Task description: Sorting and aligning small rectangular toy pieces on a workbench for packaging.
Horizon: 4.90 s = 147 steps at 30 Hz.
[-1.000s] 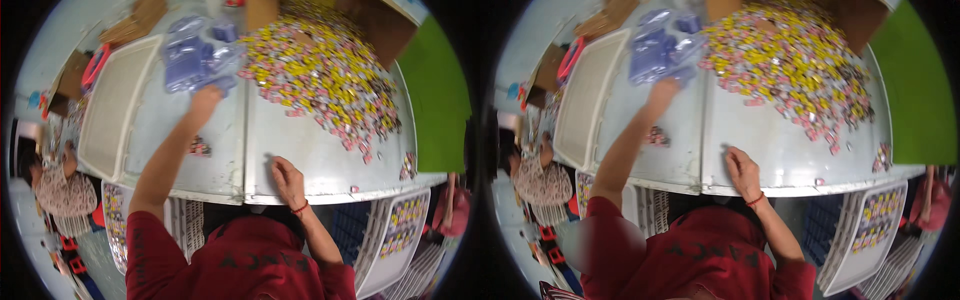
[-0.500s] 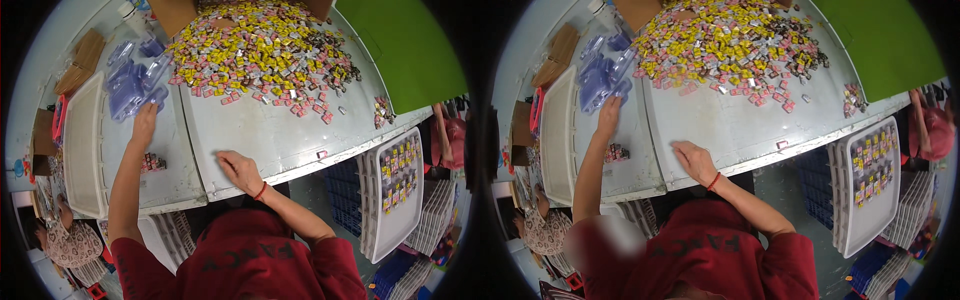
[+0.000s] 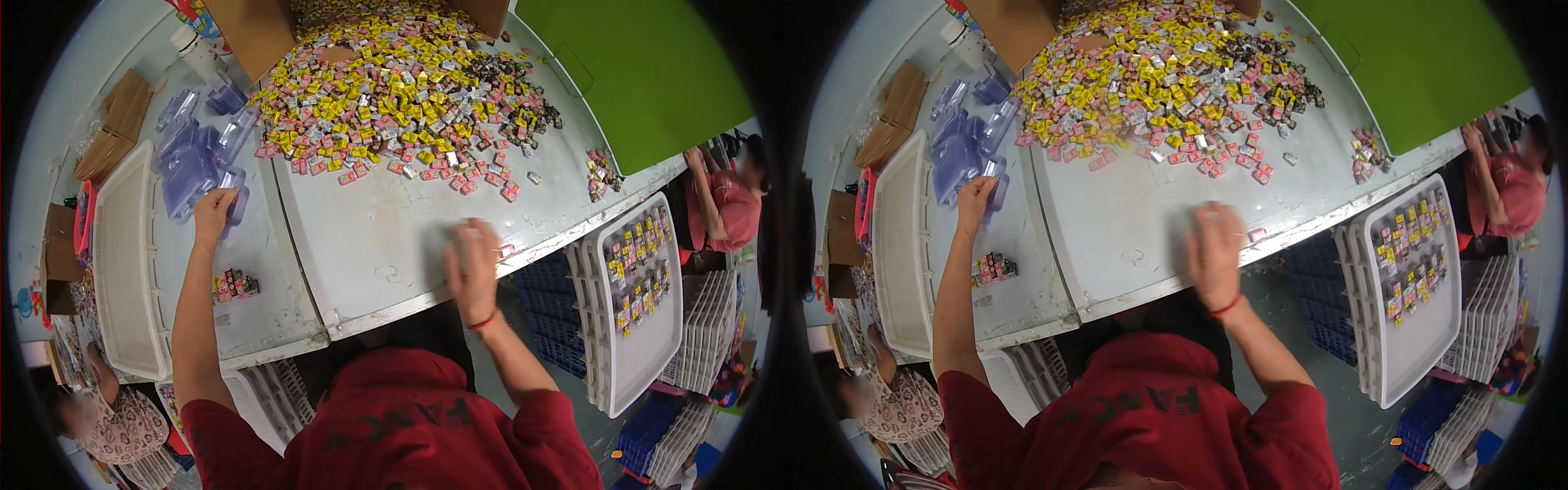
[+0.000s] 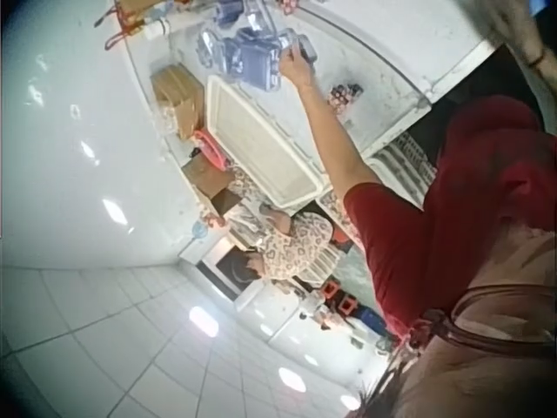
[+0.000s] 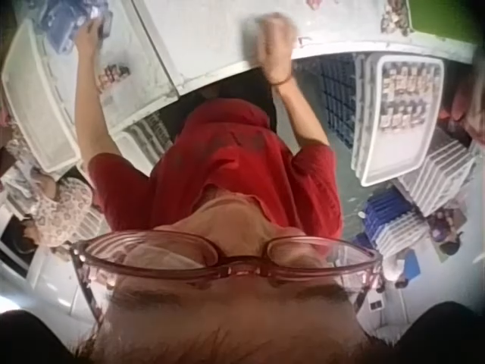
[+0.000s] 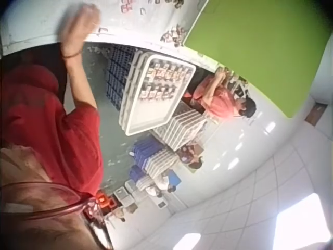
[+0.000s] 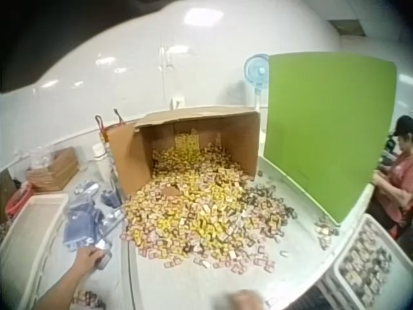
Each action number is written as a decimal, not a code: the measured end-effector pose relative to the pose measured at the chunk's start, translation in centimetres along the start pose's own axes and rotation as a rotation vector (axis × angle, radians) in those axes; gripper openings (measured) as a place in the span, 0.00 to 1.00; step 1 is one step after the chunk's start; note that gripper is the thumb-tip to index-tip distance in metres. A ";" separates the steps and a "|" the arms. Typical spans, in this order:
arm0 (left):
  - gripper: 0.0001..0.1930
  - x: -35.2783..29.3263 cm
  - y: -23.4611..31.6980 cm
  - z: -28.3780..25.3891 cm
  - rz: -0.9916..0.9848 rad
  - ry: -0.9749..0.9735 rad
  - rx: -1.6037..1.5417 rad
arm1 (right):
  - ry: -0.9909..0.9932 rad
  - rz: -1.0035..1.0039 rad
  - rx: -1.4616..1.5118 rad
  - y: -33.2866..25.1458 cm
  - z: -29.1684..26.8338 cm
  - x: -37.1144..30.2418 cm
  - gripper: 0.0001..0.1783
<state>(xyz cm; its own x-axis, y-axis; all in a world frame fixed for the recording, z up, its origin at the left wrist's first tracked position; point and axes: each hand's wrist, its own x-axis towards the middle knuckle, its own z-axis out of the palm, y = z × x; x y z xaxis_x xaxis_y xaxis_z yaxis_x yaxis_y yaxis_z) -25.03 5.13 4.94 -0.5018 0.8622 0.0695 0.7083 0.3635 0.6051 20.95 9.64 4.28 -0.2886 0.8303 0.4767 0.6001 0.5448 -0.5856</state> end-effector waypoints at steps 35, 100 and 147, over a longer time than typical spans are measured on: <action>0.12 -12.9 16.6 12.5 0.717 -0.036 -0.121 | 0.068 0.103 0.099 7.9 3.1 4.9 0.17; 0.15 -2.3 16.3 18.4 0.789 0.021 -0.038 | -0.167 -0.062 -0.255 7.0 4.9 11.4 0.07; 0.16 -1.6 20.4 17.8 0.776 -0.038 -0.168 | -0.110 -0.130 -0.183 5.5 2.7 10.9 0.06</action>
<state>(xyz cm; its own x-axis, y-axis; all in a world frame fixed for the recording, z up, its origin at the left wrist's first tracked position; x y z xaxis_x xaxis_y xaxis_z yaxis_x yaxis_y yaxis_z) -0.95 17.43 2.99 0.1236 0.8599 0.4953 0.7630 -0.4015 0.5066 19.07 21.97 4.51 -0.4457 0.7675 0.4607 0.6747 0.6263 -0.3906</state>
